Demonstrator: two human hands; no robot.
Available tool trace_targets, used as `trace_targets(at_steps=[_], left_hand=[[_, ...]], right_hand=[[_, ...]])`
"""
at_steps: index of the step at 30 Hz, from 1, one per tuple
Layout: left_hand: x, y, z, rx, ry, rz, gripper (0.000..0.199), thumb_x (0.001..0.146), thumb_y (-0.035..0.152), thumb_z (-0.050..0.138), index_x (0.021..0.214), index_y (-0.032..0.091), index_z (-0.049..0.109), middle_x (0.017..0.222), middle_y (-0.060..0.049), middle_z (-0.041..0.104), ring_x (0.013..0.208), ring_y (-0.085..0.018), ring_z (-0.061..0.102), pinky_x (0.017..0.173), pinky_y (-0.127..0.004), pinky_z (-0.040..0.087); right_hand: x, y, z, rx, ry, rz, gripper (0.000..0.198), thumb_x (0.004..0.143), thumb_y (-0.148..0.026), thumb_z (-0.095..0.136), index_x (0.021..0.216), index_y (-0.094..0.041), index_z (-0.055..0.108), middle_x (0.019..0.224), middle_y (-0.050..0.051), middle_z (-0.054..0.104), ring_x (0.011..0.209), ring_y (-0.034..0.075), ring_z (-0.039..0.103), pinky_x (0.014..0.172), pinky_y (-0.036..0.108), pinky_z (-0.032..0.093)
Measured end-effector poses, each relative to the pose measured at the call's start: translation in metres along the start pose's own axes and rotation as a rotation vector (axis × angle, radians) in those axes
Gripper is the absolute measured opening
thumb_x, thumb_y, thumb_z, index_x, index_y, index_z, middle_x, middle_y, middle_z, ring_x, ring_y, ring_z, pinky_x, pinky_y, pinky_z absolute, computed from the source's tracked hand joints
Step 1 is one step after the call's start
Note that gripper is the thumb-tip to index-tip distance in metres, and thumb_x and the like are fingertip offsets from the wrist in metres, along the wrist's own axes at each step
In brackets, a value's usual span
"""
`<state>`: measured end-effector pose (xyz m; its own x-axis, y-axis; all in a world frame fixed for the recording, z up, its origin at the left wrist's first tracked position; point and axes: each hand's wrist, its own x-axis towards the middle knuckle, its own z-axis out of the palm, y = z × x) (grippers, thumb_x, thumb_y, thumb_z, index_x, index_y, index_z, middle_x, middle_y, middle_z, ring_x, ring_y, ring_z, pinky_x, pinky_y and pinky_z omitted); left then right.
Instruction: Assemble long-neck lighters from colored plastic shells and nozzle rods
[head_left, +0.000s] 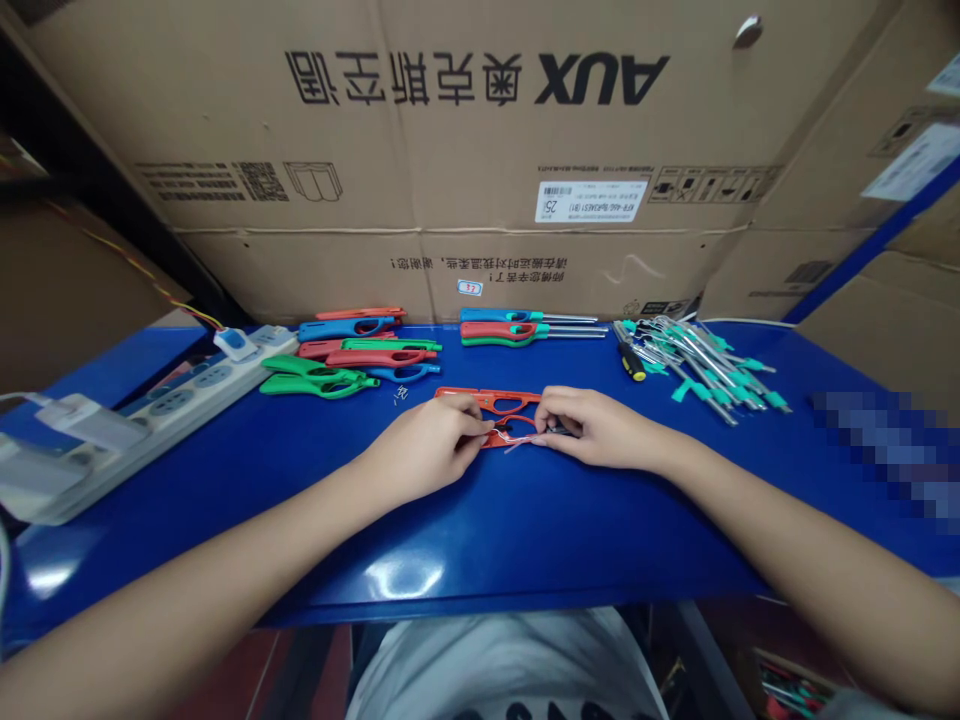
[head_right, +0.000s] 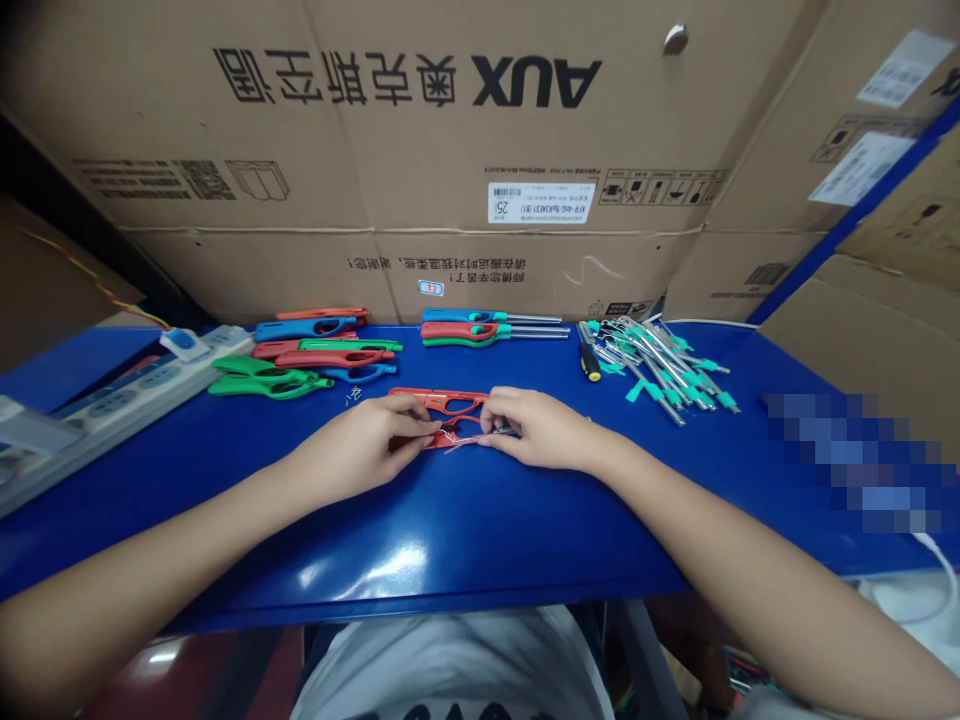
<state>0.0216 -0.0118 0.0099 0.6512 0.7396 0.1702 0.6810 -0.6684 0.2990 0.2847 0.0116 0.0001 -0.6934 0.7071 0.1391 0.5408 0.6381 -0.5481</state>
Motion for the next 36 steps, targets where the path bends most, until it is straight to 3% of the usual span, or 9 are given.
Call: trace_targets(at_steps=[3, 9, 12, 15, 19, 36], left_hand=[[-0.003, 0.006, -0.008, 0.101, -0.054, -0.015, 0.027, 0.100, 0.027, 0.053, 0.104, 0.020, 0.079, 0.098, -0.009, 0.068, 0.086, -0.023, 0.066, 0.078, -0.036, 0.054], [-0.008, 0.013, -0.011, 0.157, -0.098, -0.008, 0.027, 0.096, 0.022, 0.059, 0.118, 0.019, 0.073, 0.103, -0.012, 0.064, 0.102, -0.031, 0.061, 0.087, -0.046, 0.052], [-0.006, 0.011, -0.002, 0.039, -0.081, -0.016, 0.026, 0.096, 0.014, 0.056, 0.116, 0.017, 0.073, 0.105, -0.011, 0.066, 0.097, -0.026, 0.064, 0.087, -0.041, 0.053], [-0.005, 0.010, 0.006, -0.099, -0.031, -0.047, 0.028, 0.091, 0.017, 0.066, 0.118, 0.016, 0.071, 0.109, -0.010, 0.068, 0.100, -0.025, 0.066, 0.089, -0.037, 0.054], [-0.004, 0.015, 0.012, -0.202, 0.012, -0.060, 0.038, 0.088, 0.020, 0.073, 0.125, 0.017, 0.067, 0.113, -0.010, 0.068, 0.103, -0.024, 0.066, 0.091, -0.035, 0.054], [-0.006, 0.025, 0.028, -0.172, 0.016, 0.046, 0.032, 0.096, 0.022, 0.062, 0.127, 0.015, 0.066, 0.104, -0.010, 0.059, 0.099, -0.022, 0.058, 0.092, -0.036, 0.052]], right_hand=[[0.000, 0.000, 0.000, -0.002, 0.009, -0.010, 0.018, 0.093, -0.035, 0.065, 0.090, -0.017, 0.065, 0.085, 0.001, 0.055, 0.068, 0.012, 0.048, 0.063, 0.024, 0.039], [-0.003, -0.004, -0.003, 0.005, -0.016, -0.068, 0.009, 0.089, -0.025, 0.066, 0.093, -0.017, 0.065, 0.086, 0.002, 0.057, 0.069, 0.011, 0.049, 0.062, 0.023, 0.039], [-0.004, -0.004, -0.004, -0.010, -0.017, -0.085, 0.012, 0.093, -0.029, 0.062, 0.092, -0.018, 0.065, 0.087, 0.002, 0.058, 0.069, 0.012, 0.050, 0.063, 0.023, 0.040], [-0.003, 0.001, -0.003, -0.068, 0.040, -0.074, 0.025, 0.099, -0.034, 0.056, 0.082, -0.017, 0.063, 0.084, 0.003, 0.059, 0.070, 0.012, 0.052, 0.066, 0.025, 0.040], [-0.002, 0.008, 0.000, -0.119, 0.062, -0.052, 0.021, 0.099, -0.033, 0.055, 0.087, -0.018, 0.064, 0.086, 0.004, 0.064, 0.075, 0.014, 0.057, 0.069, 0.025, 0.041], [0.002, -0.006, 0.007, -0.165, 0.109, 0.168, 0.021, 0.086, -0.035, 0.068, 0.072, -0.019, 0.067, 0.071, 0.000, 0.063, 0.061, 0.010, 0.053, 0.058, 0.023, 0.032]])
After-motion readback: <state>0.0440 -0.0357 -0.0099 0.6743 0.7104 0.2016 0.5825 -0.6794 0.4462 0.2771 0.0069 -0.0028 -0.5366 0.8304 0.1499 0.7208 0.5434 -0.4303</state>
